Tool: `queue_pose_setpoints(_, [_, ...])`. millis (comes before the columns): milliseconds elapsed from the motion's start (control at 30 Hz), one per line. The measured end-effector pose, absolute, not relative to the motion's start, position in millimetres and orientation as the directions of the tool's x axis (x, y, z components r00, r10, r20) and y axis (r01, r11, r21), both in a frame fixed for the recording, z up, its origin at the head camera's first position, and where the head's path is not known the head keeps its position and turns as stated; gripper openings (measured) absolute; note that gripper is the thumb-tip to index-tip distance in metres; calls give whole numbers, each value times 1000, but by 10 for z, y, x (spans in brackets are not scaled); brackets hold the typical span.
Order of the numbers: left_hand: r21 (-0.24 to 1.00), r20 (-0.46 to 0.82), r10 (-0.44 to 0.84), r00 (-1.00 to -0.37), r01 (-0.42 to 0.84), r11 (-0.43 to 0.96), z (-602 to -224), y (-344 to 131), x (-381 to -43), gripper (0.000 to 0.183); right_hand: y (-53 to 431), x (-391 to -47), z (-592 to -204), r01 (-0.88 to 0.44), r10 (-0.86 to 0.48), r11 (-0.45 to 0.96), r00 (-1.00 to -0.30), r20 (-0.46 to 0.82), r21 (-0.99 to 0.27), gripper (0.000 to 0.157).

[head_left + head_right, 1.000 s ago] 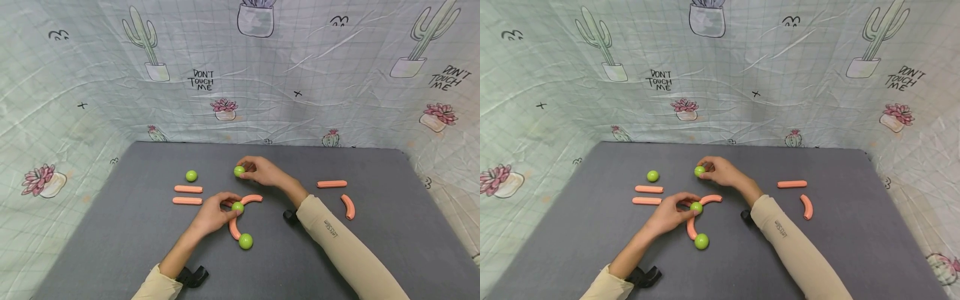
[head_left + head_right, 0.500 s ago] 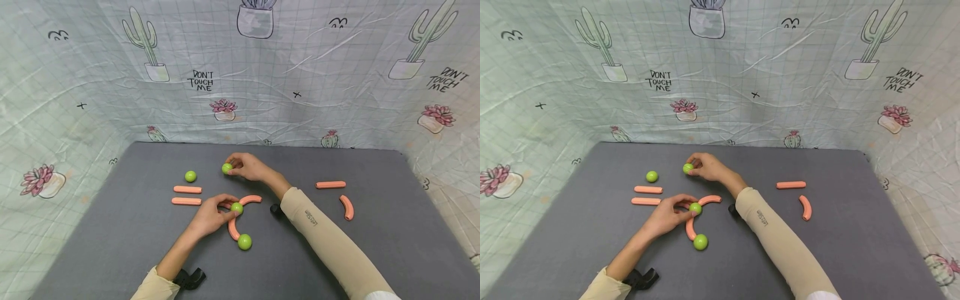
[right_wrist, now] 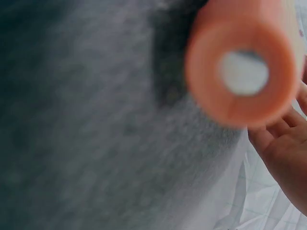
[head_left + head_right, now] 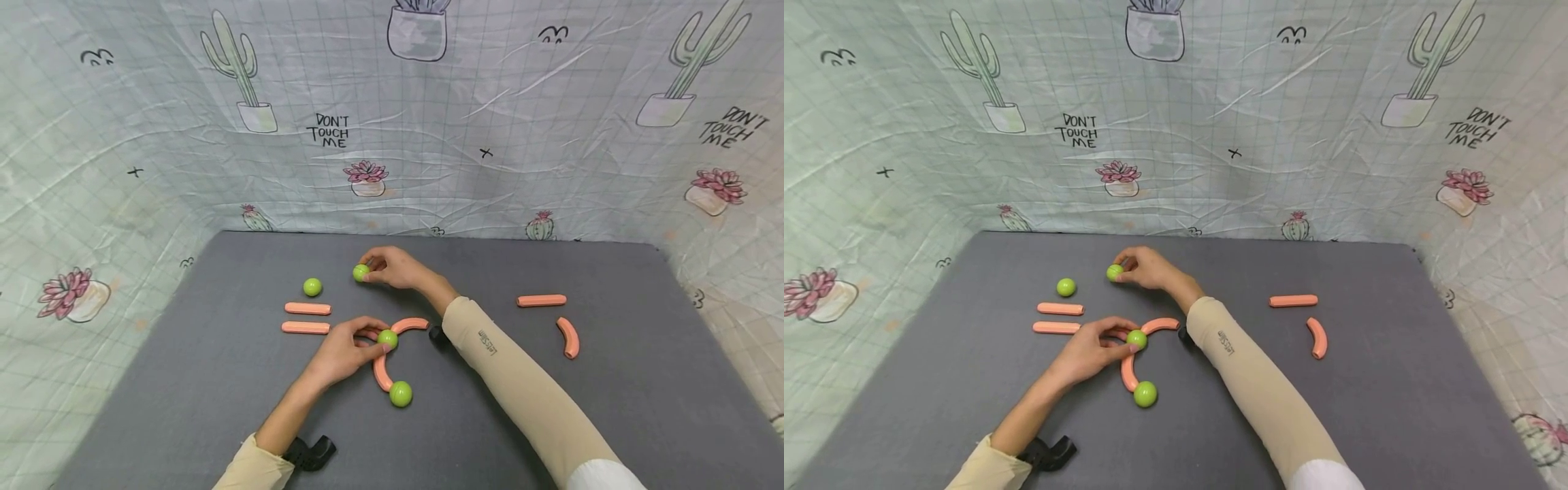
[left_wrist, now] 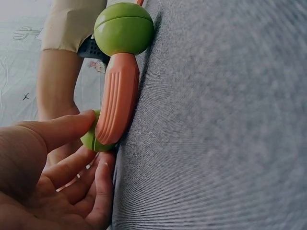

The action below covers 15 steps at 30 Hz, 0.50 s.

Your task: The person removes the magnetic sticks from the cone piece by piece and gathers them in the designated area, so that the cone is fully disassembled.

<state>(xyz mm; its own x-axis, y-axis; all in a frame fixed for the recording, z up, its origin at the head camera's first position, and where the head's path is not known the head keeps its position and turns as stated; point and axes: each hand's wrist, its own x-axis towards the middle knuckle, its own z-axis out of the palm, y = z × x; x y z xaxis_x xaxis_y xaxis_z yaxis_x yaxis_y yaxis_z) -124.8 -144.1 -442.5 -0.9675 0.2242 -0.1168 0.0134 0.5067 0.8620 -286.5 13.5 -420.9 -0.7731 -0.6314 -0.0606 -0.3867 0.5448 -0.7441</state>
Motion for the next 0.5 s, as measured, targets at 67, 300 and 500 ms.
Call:
queue_pose_setpoints(67, [868, -118, 231, -966, 13, 497, -4430, -1445, -1249, 27, 107, -2887, -4214, -388, -632, 550, -772, -65, -740, 34])
queue_pose_setpoints(300, [868, -116, 247, -962, 23, 496, -4441, -1462, -1254, 28, 13, -2930, -4194, -363, -630, 556, -771, -94, -748, 35])
queue_pose_setpoints(500, [864, -126, 232, -964, 8, 503, -4437, -1454, -1253, 27, -88, -2959, -4202, -370, -634, 560, -767, -96, -741, 36])
